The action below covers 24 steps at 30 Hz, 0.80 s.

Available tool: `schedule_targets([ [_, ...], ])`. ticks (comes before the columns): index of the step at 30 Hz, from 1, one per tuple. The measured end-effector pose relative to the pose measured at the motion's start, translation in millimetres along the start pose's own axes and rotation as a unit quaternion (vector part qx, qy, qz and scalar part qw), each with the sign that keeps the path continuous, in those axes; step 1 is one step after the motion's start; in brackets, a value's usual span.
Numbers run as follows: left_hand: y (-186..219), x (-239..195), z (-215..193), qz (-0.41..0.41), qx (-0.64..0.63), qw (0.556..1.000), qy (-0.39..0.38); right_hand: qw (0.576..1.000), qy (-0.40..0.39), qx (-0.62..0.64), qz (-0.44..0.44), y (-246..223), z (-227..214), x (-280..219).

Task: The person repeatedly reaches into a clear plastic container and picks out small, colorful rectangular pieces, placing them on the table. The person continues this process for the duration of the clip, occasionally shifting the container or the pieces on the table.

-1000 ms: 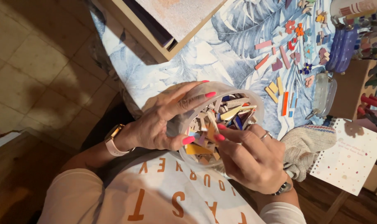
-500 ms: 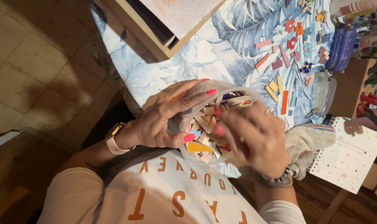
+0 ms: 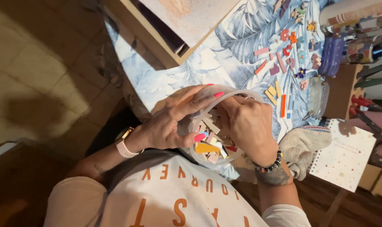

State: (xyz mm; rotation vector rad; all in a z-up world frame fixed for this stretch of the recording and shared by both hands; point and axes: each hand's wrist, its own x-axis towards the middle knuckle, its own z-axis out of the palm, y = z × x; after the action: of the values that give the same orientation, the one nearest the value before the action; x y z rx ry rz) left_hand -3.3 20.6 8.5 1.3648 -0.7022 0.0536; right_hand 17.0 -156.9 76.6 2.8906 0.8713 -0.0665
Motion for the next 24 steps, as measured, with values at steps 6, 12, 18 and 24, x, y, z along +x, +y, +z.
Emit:
schedule_targets([
  [6,3,-3,-3,0.006,0.044,0.999,0.014,1.0,-0.027,0.013,0.011,-4,-8,0],
  [12,6,-1,-4,-0.002,0.032,0.999,0.015,0.999,-0.029,0.023,0.01,-5,-6,3],
  [18,5,-2,-2,-0.002,0.047,0.999,0.012,0.998,0.053,0.021,-0.015,-5,-12,0],
  [24,4,-2,-1,-0.03,0.044,0.999,-0.001,0.985,0.077,0.149,-0.038,5,-19,-7],
])
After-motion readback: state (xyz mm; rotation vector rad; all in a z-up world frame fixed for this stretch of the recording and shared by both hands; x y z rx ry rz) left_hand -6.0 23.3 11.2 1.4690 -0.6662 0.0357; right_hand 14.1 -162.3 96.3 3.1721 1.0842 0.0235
